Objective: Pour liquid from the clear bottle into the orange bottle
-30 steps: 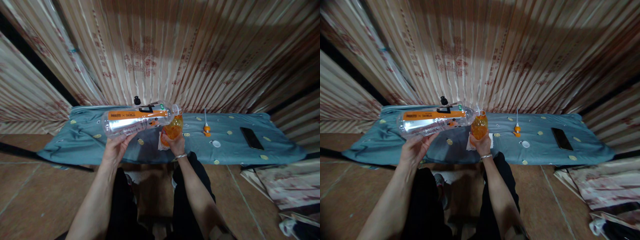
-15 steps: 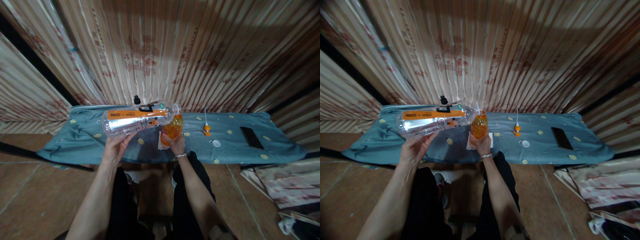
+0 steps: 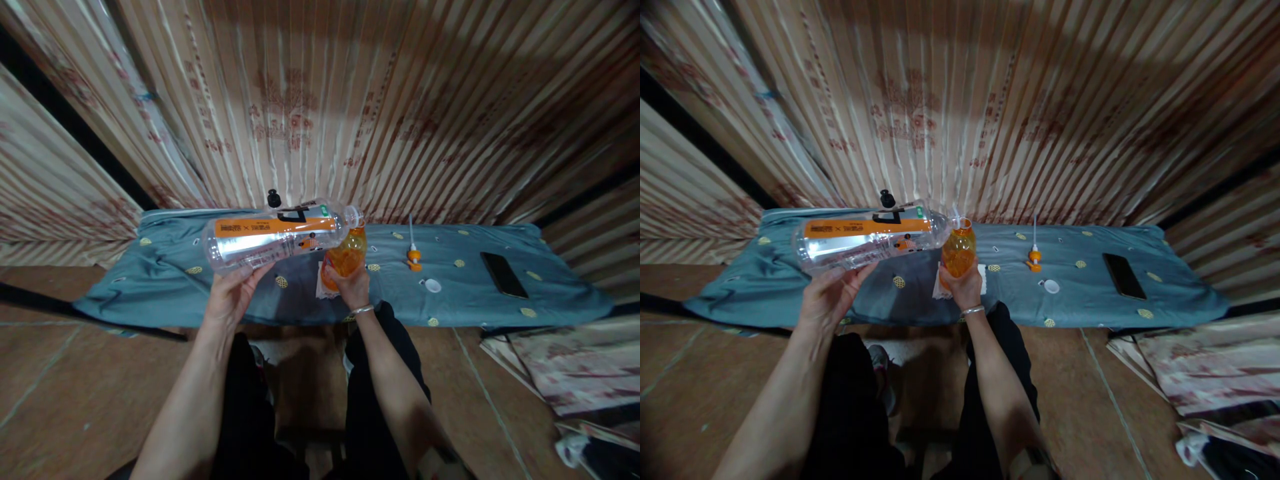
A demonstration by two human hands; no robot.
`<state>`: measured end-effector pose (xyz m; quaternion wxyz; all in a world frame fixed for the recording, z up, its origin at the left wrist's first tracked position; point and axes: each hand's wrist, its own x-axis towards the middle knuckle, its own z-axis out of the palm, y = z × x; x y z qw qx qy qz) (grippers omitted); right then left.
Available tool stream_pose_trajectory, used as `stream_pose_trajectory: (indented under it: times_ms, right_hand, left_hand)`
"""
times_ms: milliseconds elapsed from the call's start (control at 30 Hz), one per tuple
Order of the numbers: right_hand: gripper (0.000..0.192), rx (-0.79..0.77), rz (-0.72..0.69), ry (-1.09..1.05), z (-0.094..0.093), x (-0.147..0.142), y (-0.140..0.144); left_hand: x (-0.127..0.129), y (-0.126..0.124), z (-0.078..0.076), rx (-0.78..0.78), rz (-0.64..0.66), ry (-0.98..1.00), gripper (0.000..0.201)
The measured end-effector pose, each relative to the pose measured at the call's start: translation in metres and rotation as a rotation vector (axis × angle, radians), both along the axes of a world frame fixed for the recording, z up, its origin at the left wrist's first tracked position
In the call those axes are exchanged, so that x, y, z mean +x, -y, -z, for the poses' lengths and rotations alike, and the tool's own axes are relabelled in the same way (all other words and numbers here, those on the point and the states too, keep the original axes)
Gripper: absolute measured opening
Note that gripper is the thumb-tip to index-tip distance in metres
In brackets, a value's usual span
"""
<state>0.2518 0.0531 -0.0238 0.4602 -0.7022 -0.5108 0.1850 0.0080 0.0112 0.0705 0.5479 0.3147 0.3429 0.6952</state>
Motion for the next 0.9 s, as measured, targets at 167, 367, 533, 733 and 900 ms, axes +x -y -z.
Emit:
stream_pose_trajectory:
  times_ms: [167, 367, 533, 733, 900]
  right_hand:
    - [0.07, 0.003, -0.002, 0.009, 0.0007, -0.0007, -0.0005]
    - [0.08, -0.018, 0.001, 0.0, -0.0004, -0.0001, -0.0012]
    - [0.079, -0.011, -0.004, -0.022, 0.0009, 0.0015, -0.001]
    - [0.074, -0.024, -0.005, -0.013, -0.0043, -0.0001, 0.0007]
    - [0.072, -0.042, -0.004, -0.013, -0.0085, -0.0014, 0.0022]
  left_hand:
    - [-0.0005, 0.0001, 0.0001, 0.008, 0.01, -0.011, 0.082]
    - [0.0, -0.0008, 0.0014, 0.005, -0.006, -0.001, 0.083]
    - [0.0003, -0.0007, 0.001, 0.018, -0.002, 0.001, 0.083]
    - [0.0007, 0.0004, -0.0007, 0.01, 0.009, 0.006, 0.088]
    - [0.0005, -0.0005, 0.0009, 0.007, -0.001, 0.009, 0.086]
